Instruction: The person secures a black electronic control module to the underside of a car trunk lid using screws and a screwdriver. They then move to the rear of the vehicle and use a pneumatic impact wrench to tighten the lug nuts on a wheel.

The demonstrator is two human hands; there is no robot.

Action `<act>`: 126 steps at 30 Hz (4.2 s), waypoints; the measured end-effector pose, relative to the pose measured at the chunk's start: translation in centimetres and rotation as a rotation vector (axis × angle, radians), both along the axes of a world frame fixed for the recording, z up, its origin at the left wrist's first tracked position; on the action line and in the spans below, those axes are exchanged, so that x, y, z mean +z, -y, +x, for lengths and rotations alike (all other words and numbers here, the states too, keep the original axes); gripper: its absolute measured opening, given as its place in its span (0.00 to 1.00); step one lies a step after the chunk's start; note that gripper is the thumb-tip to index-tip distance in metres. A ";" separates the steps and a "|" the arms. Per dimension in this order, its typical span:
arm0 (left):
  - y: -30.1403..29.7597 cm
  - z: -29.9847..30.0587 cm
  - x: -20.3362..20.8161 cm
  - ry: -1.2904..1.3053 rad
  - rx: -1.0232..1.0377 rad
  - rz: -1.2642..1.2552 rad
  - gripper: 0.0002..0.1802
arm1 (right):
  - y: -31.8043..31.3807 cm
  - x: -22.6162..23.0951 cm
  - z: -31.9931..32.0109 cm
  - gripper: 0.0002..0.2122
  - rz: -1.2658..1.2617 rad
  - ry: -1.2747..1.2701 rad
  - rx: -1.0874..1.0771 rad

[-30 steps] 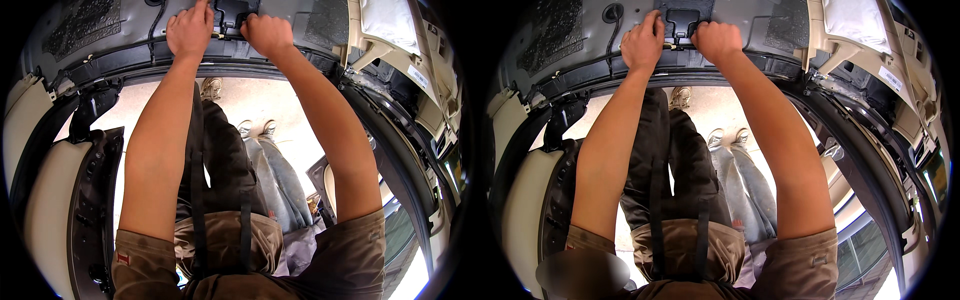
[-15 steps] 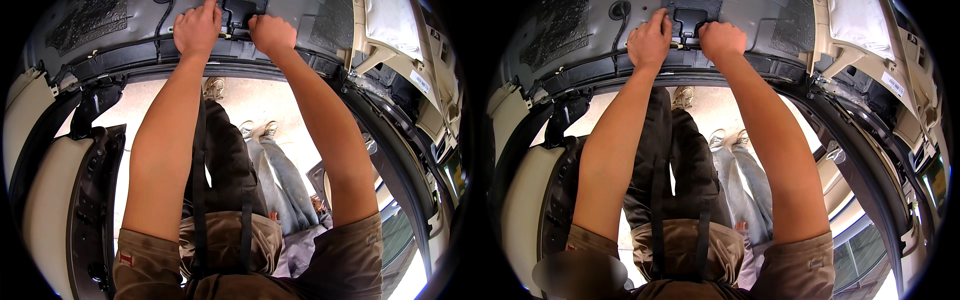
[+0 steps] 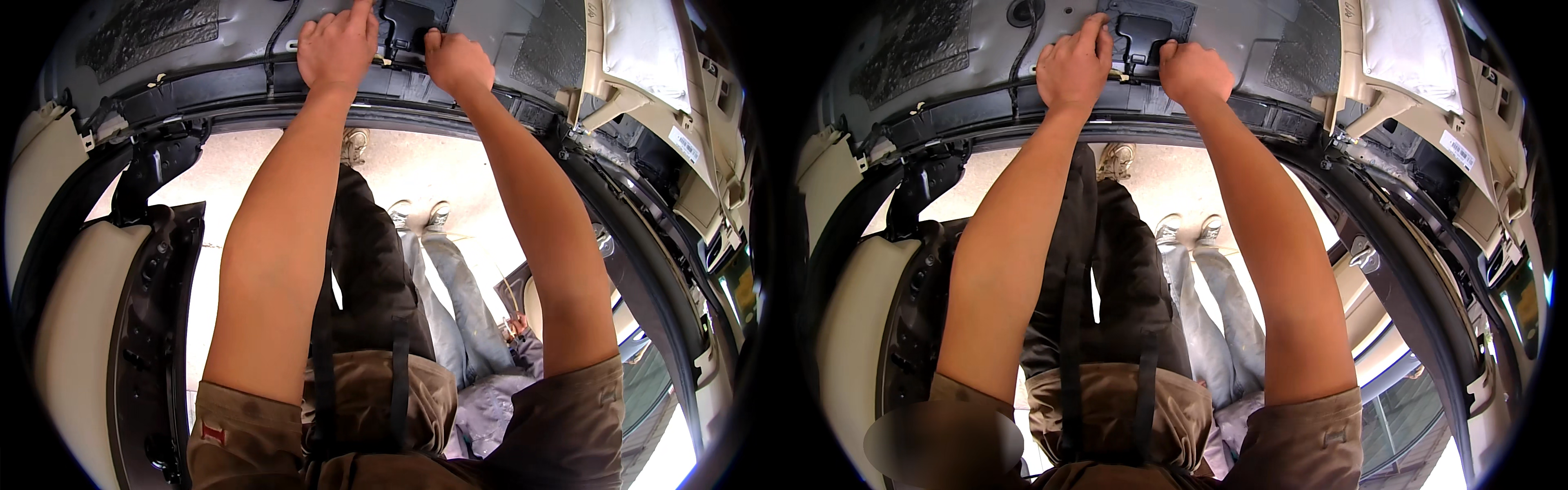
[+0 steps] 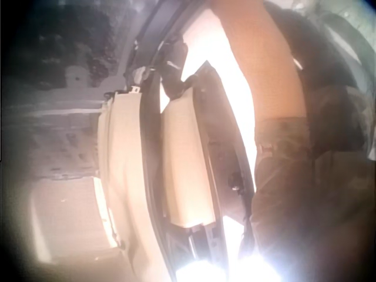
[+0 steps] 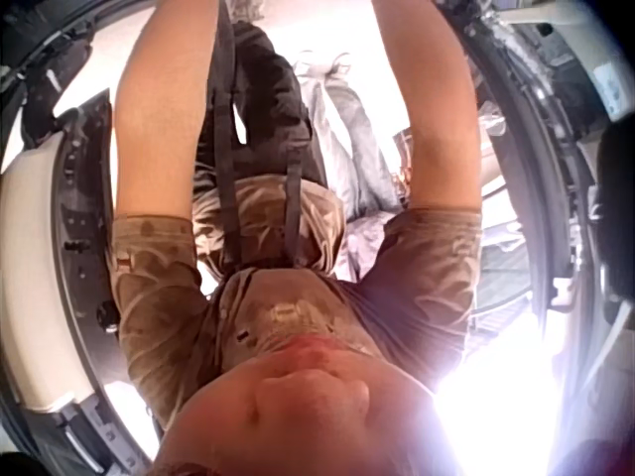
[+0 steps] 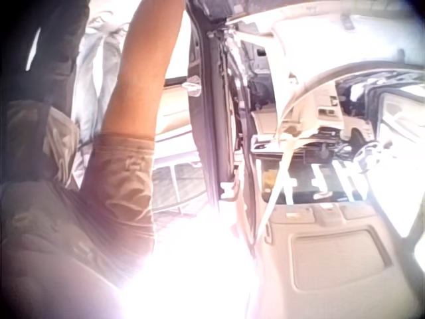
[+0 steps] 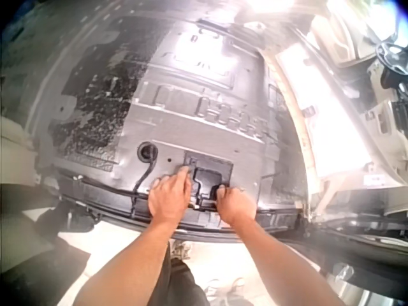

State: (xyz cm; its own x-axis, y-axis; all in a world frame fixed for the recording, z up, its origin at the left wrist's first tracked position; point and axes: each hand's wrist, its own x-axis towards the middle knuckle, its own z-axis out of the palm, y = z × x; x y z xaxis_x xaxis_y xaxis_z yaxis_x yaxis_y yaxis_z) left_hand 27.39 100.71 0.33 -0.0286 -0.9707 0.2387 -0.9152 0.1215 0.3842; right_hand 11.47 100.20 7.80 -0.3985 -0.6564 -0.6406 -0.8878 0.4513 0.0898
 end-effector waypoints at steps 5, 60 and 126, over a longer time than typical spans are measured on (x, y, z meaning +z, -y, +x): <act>-0.3 0.2 0.6 -0.033 -0.023 0.064 0.14 | -0.7 1.1 0.4 0.27 -0.072 -0.023 0.180; -0.6 0.5 1.8 -0.081 -0.167 0.179 0.16 | -4.1 -0.1 -0.3 0.18 -0.622 0.333 -0.010; -1.0 5.5 2.1 0.195 -0.496 0.051 0.28 | 9.1 -0.8 1.5 0.11 -0.627 0.163 1.336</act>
